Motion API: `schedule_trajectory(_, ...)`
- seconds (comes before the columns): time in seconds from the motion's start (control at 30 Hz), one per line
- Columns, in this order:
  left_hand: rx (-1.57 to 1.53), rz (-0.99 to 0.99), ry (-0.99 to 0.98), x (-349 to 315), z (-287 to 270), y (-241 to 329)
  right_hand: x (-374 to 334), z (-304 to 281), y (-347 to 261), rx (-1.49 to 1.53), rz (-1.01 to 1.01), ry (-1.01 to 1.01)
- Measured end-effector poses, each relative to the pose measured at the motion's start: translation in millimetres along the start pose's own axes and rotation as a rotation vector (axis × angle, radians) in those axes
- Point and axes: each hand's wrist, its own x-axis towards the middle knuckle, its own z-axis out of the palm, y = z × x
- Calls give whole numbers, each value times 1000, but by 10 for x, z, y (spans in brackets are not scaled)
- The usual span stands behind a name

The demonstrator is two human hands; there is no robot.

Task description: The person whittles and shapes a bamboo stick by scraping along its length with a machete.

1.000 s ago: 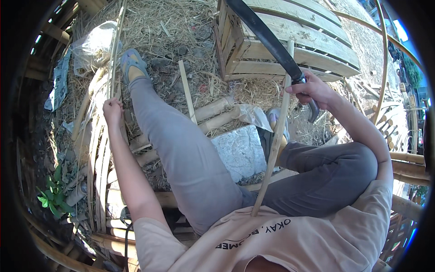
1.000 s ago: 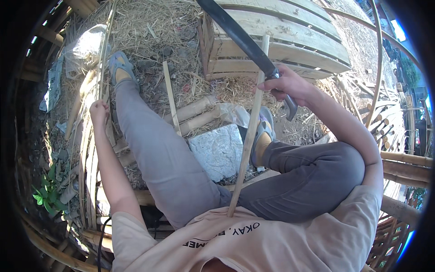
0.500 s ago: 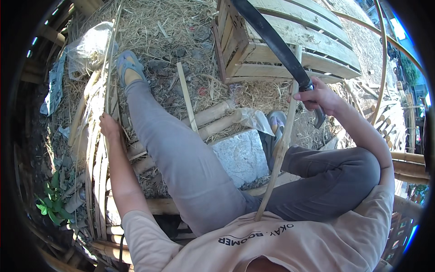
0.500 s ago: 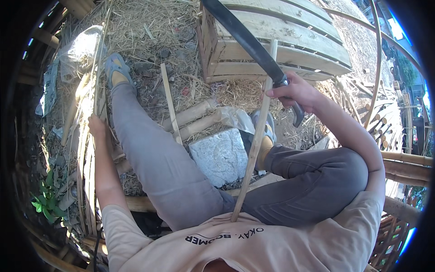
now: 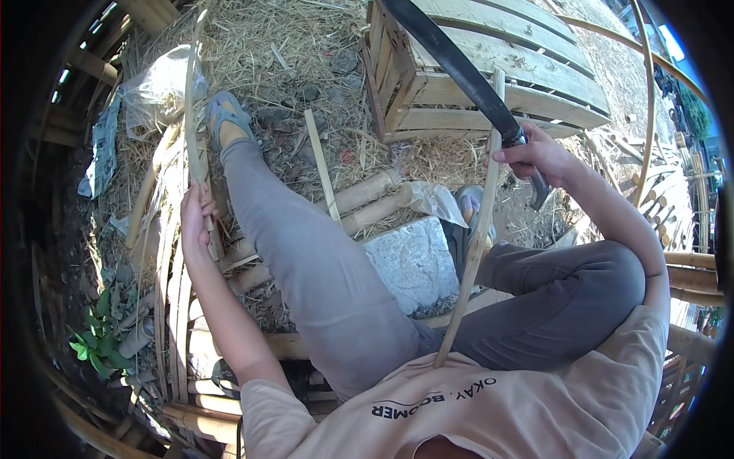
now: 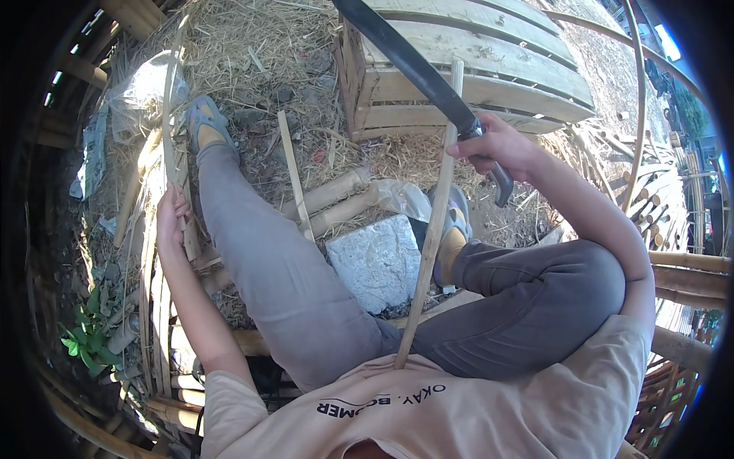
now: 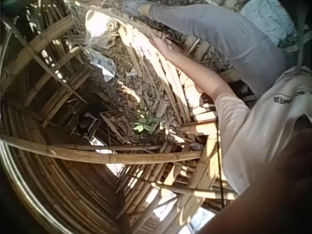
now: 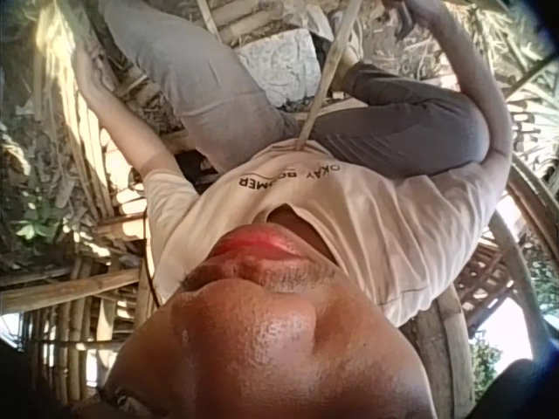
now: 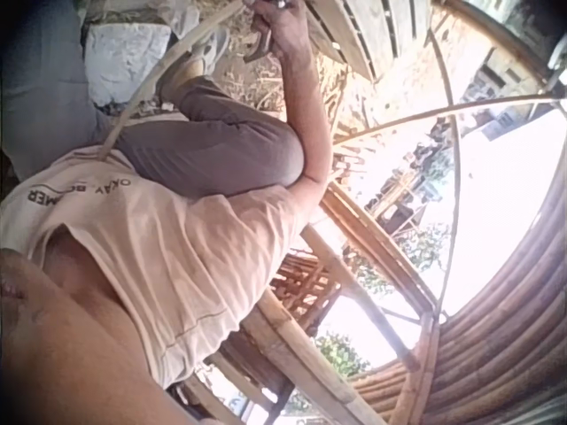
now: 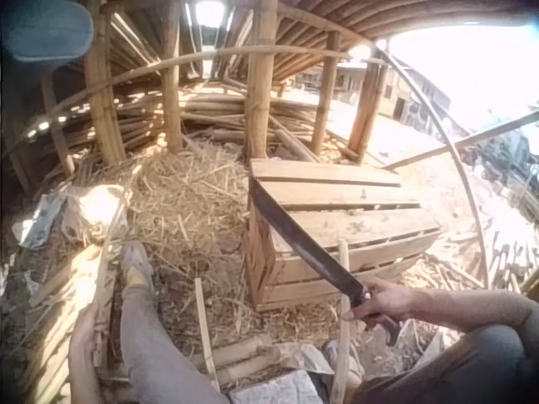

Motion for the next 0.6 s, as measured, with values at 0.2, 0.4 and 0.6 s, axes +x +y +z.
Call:
schedule_trajectory(0.2,228,103,181,-209,73,-184,14,-13,21,18,15,11)
schedule_trajectory(0.4,504,441,306,-111,-303,-521,16,-8,22,11,7,17)
schedule_trajectory(0.6,722,456,437,-251,-193,-634,-4,-45,20,24,25,21)
